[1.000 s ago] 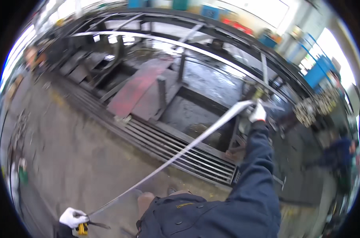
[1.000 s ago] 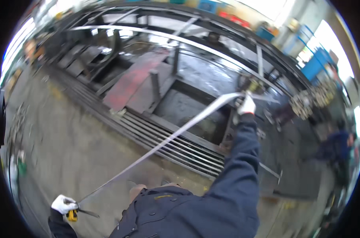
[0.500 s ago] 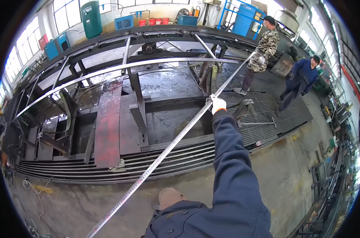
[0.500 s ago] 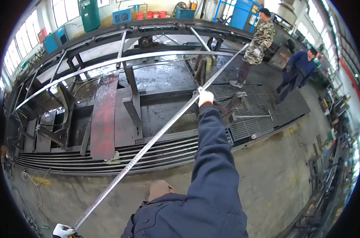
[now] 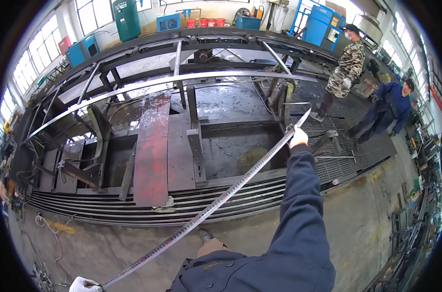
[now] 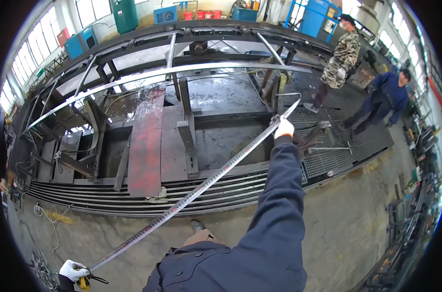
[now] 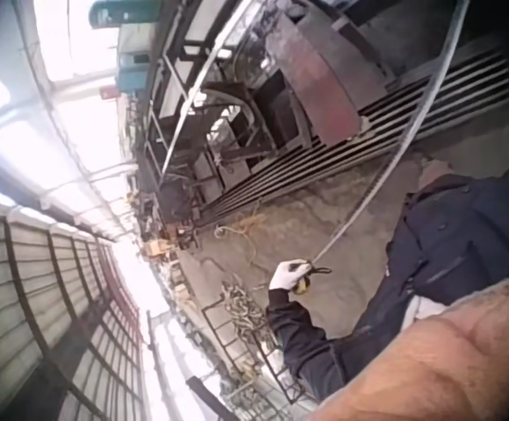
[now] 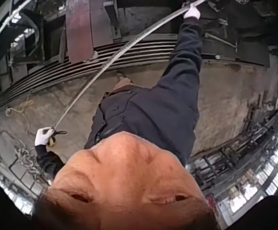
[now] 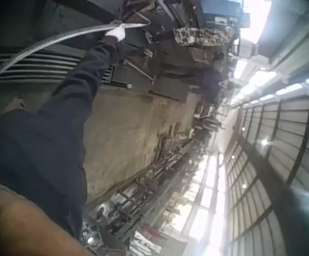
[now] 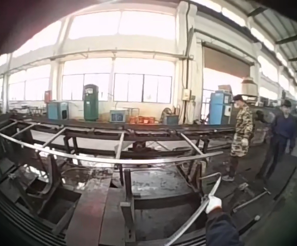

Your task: Measuring a curved metal component with a tape measure, interacting with a machine control panel, and moving parts with coworkers.

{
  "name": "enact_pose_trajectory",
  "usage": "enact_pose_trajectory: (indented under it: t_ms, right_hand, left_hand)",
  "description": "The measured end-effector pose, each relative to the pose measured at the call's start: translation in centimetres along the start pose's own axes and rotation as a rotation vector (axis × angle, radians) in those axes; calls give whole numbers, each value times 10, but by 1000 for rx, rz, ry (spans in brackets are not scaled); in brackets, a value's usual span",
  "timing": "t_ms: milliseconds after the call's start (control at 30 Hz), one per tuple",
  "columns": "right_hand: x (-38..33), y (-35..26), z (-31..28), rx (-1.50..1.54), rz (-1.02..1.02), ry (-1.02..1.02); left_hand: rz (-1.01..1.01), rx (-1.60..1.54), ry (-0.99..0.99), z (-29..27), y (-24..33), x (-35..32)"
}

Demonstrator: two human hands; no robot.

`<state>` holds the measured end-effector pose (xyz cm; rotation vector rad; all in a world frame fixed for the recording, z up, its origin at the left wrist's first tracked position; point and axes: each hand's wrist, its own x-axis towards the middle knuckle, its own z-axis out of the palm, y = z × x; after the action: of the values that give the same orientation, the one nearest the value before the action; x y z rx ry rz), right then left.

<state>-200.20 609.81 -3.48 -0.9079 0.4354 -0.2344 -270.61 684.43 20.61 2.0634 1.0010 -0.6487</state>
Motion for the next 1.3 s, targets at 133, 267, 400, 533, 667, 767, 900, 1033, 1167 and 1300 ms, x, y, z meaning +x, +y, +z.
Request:
enact_pose_trajectory:
  t_ms: [133, 267, 400, 533, 667, 767, 900, 1033, 1167, 1300]
  right_hand:
    - [29, 15, -3, 87, 18, -31]
    - [39, 38, 17, 120, -66, 66]
    - [49, 7, -8, 148, -98, 93]
    - [46, -38, 2, 106, -198, 98]
    - [45, -74, -16, 151, -244, 163]
    - [45, -85, -27, 208, -277, 163]
    - [40, -82, -32, 264, -275, 184]
    - [51, -78, -52, 340, -256, 167]
    - [73, -73, -44, 332, -207, 105]
    - [98, -38, 8, 179, -165, -53]
  left_hand:
    - [73, 15, 9, -38, 29, 11]
    - [66, 58, -74, -52, 56, 35]
    - [108, 116, -36, -75, 80, 59]
    - [251, 179, -53, -92, 100, 97]
    - [222, 202, -90, -105, 137, 119]
    - [337, 213, -26, -111, 145, 125]
    - [351, 221, 18, -106, 190, 108]
    - [385, 268, 78, -111, 221, 91]
    - [449, 311, 129, -123, 229, 94]
    - [650, 433, 505, -144, 137, 93]
